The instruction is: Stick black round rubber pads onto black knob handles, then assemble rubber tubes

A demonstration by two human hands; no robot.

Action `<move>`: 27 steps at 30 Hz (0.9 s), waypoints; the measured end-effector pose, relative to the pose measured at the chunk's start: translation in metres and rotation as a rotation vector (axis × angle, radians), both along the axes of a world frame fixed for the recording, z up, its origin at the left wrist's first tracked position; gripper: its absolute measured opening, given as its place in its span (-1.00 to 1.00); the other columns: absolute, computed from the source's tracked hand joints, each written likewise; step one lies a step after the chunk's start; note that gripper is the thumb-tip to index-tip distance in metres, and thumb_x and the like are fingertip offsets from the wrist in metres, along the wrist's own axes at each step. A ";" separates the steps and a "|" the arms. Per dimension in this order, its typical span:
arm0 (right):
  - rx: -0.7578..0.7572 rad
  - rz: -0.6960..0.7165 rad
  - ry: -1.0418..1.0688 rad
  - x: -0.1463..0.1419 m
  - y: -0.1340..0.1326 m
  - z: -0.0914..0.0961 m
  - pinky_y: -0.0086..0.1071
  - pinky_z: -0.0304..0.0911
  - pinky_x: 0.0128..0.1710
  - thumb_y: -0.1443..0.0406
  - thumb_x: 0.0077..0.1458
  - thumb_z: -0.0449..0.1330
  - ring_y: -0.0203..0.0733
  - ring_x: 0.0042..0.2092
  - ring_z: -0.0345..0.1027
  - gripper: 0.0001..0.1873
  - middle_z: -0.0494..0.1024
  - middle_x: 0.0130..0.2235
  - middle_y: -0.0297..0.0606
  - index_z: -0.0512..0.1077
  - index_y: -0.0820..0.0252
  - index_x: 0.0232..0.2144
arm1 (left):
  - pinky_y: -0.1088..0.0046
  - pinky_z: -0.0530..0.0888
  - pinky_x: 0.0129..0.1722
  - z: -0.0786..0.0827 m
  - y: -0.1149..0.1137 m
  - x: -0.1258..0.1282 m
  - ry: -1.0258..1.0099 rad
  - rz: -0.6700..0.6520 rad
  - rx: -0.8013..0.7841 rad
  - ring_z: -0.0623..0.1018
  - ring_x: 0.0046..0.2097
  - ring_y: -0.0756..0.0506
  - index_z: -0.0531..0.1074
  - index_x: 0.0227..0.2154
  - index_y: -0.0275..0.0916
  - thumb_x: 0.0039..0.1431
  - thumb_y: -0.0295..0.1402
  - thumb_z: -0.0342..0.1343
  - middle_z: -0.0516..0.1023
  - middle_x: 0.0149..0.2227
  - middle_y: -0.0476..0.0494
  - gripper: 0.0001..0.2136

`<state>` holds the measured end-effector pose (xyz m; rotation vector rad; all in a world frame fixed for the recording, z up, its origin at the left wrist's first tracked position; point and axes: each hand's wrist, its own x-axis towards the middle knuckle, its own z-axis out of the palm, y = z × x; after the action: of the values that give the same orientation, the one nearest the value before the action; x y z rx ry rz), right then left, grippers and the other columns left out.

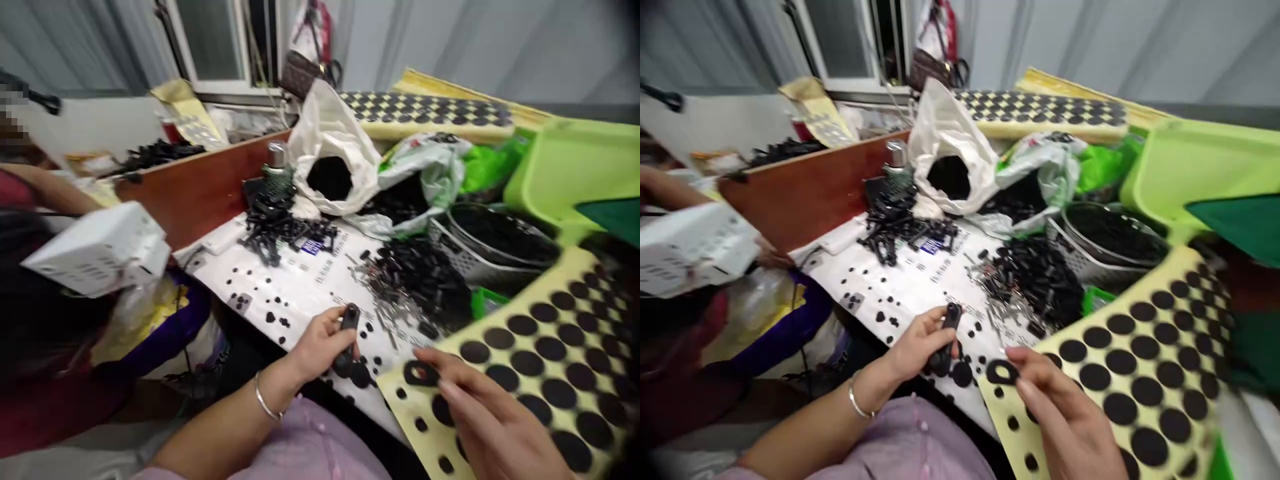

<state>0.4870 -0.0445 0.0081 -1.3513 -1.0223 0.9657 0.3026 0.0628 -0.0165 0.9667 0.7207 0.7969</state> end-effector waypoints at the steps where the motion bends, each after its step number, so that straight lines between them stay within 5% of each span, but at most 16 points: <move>1: -0.082 0.007 0.078 -0.003 0.000 0.005 -0.26 0.30 -0.10 0.16 -0.06 0.27 0.05 0.03 0.26 -0.82 0.47 -0.08 -0.13 0.45 0.15 -0.46 | 0.58 0.35 -0.55 0.001 -0.001 0.000 0.000 -0.032 0.001 0.41 -0.58 0.06 0.29 -0.16 -0.36 -0.06 -0.24 0.19 0.47 -0.60 -0.01 -0.58; 8: -0.054 -0.053 0.346 -0.027 0.011 0.013 -0.20 0.18 0.03 0.18 -0.06 0.28 -0.08 -0.04 0.30 -0.85 0.49 -0.14 -0.22 0.47 0.12 -0.44 | 0.34 0.47 -0.26 0.000 -0.009 0.010 -0.020 0.068 0.035 0.55 -0.33 -0.07 0.27 -0.25 -0.30 0.04 -0.31 0.15 0.58 -0.32 -0.22 -0.74; 10: -0.014 -0.086 0.354 -0.029 0.010 0.009 -0.22 0.18 0.02 0.19 -0.04 0.26 -0.12 -0.07 0.31 -0.85 0.49 -0.16 -0.25 0.47 0.09 -0.37 | 0.26 0.42 -0.10 -0.002 -0.003 0.009 0.057 0.136 0.251 0.53 -0.16 -0.11 0.32 -0.24 -0.28 0.08 -0.37 0.10 0.55 -0.19 -0.25 -0.82; 13: -0.007 -0.117 0.352 -0.029 0.008 0.005 -0.21 0.16 0.04 0.20 -0.03 0.26 -0.11 -0.03 0.29 -0.86 0.49 -0.16 -0.26 0.46 0.07 -0.36 | 0.08 0.20 0.12 -0.007 0.014 0.001 0.334 0.184 0.788 0.27 0.15 -0.20 0.45 -0.25 -0.21 0.05 -0.50 0.07 0.37 0.07 -0.24 -0.81; 15: -0.003 -0.149 0.337 -0.027 0.008 0.003 -0.19 0.14 0.07 0.21 -0.04 0.26 -0.09 0.02 0.26 -0.89 0.49 -0.14 -0.27 0.47 0.08 -0.39 | 0.01 0.09 0.17 -0.012 0.026 -0.009 0.528 0.117 1.073 0.07 0.25 -0.24 0.50 -0.27 -0.16 0.02 -0.54 0.06 0.18 0.20 -0.18 -0.76; 17: 0.001 -0.173 0.319 -0.025 0.007 0.000 -0.17 0.13 0.09 0.21 -0.04 0.27 -0.07 0.04 0.24 -0.89 0.48 -0.11 -0.25 0.47 0.08 -0.41 | 0.00 0.11 0.16 -0.017 0.035 -0.022 0.640 -0.008 1.188 0.05 0.26 -0.24 0.52 -0.26 -0.14 0.03 -0.57 0.02 0.10 0.24 -0.16 -0.71; 22: -0.039 -0.204 0.305 -0.018 0.004 -0.010 -0.12 0.10 0.10 0.20 -0.06 0.28 -0.04 0.04 0.24 -0.87 0.44 -0.07 -0.23 0.46 0.10 -0.42 | 0.21 0.24 0.12 -0.014 0.040 -0.045 0.640 -0.136 1.035 0.23 0.19 -0.16 0.53 -0.26 -0.17 0.02 -0.62 -0.09 0.15 0.21 -0.17 -0.64; 27: -0.051 -0.202 0.291 -0.016 0.004 -0.009 -0.12 0.12 0.09 0.19 -0.06 0.28 -0.02 0.04 0.24 -0.85 0.43 -0.05 -0.22 0.46 0.11 -0.42 | 0.28 0.35 0.00 -0.006 0.041 -0.032 0.739 0.100 0.832 0.40 0.02 -0.16 0.45 -0.29 -0.22 0.05 -0.38 0.05 0.36 0.03 -0.21 -0.84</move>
<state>0.4711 -0.0410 -0.0011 -1.2827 -0.6330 1.0052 0.2708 0.1038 -0.0229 2.0501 1.0985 0.8372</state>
